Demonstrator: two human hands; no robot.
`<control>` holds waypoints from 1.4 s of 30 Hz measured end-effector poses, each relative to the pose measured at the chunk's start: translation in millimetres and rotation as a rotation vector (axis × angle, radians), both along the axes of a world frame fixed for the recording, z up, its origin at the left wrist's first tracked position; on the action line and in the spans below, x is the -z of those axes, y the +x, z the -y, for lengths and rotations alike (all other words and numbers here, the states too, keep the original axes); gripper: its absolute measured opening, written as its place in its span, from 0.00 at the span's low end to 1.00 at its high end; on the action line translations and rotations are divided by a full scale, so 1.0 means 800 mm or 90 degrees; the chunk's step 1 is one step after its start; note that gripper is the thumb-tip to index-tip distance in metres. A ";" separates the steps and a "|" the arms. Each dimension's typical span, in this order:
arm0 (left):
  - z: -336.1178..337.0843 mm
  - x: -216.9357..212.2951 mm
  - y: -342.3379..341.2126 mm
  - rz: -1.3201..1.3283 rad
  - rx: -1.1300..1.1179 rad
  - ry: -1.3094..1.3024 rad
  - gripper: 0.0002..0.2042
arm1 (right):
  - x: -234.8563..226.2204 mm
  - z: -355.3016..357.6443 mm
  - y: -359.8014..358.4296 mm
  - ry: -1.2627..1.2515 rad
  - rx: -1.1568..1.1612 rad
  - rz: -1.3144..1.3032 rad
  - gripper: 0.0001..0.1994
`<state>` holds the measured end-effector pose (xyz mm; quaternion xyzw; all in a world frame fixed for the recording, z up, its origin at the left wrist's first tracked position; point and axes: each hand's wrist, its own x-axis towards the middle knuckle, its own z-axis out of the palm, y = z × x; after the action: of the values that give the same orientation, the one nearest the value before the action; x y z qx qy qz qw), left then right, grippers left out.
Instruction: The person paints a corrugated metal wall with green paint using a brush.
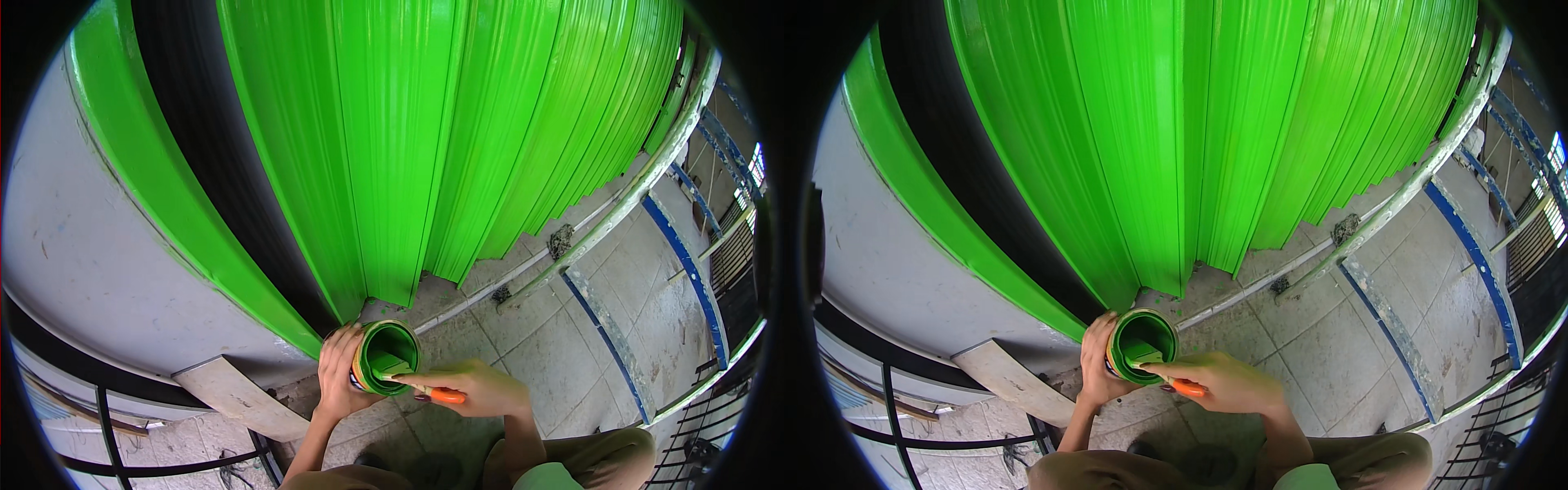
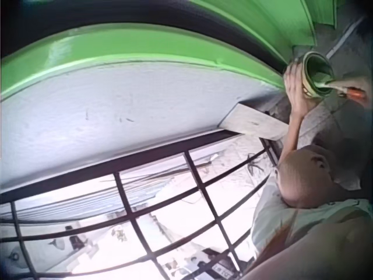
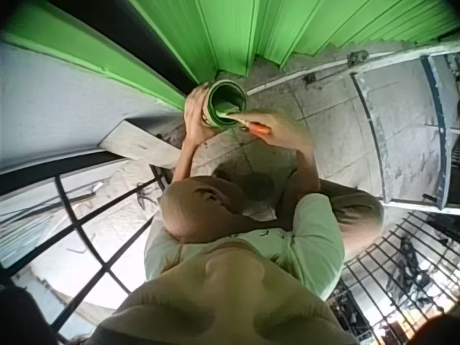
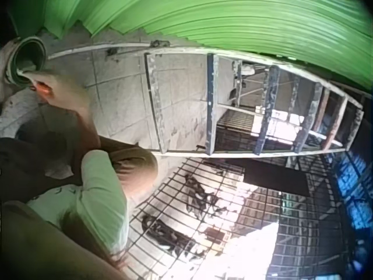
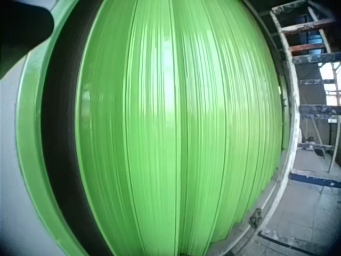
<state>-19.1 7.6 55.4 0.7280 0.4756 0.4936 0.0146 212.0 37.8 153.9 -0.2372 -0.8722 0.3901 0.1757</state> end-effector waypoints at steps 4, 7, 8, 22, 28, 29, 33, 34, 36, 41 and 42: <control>-0.001 0.002 0.005 0.040 -0.021 -0.011 0.48 | 0.033 0.001 0.004 -0.093 0.070 -0.208 0.17; 0.001 0.002 0.008 0.089 -0.046 -0.062 0.49 | 0.063 0.002 0.004 -0.118 0.132 -0.248 0.14; 0.000 0.003 0.008 0.090 -0.049 -0.063 0.50 | 0.072 0.006 0.004 -0.117 0.132 -0.249 0.14; 0.004 0.007 0.017 0.125 -0.037 -0.127 0.51 | 0.087 0.016 -0.003 -0.406 0.281 -0.478 0.13; 0.007 0.008 0.017 0.097 -0.026 -0.097 0.51 | 0.089 0.015 -0.007 -0.417 0.297 -0.520 0.13; 0.007 0.008 0.016 0.086 -0.032 -0.091 0.51 | 0.093 0.016 -0.006 -0.417 0.297 -0.520 0.13; 0.007 0.012 0.024 0.189 -0.050 -0.136 0.51 | 0.125 0.018 0.010 -0.438 0.284 -0.660 0.16; 0.006 0.011 0.025 0.189 -0.046 -0.135 0.51 | 0.132 0.017 0.013 -0.452 0.272 -0.720 0.18; 0.006 0.008 0.024 0.164 -0.058 -0.119 0.52 | 0.140 0.018 0.016 -0.478 0.296 -0.783 0.18; 0.007 0.006 0.021 0.275 -0.045 -0.148 0.52 | 0.120 0.004 0.008 -0.474 0.347 -0.964 0.16; 0.007 0.007 0.019 0.267 -0.045 -0.150 0.52 | 0.114 -0.006 0.007 -0.360 0.392 -0.964 0.15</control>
<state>-3.9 1.9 50.1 0.5858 0.5416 0.5753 0.1805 217.8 42.5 62.9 -0.1742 -0.2875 0.5803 0.7418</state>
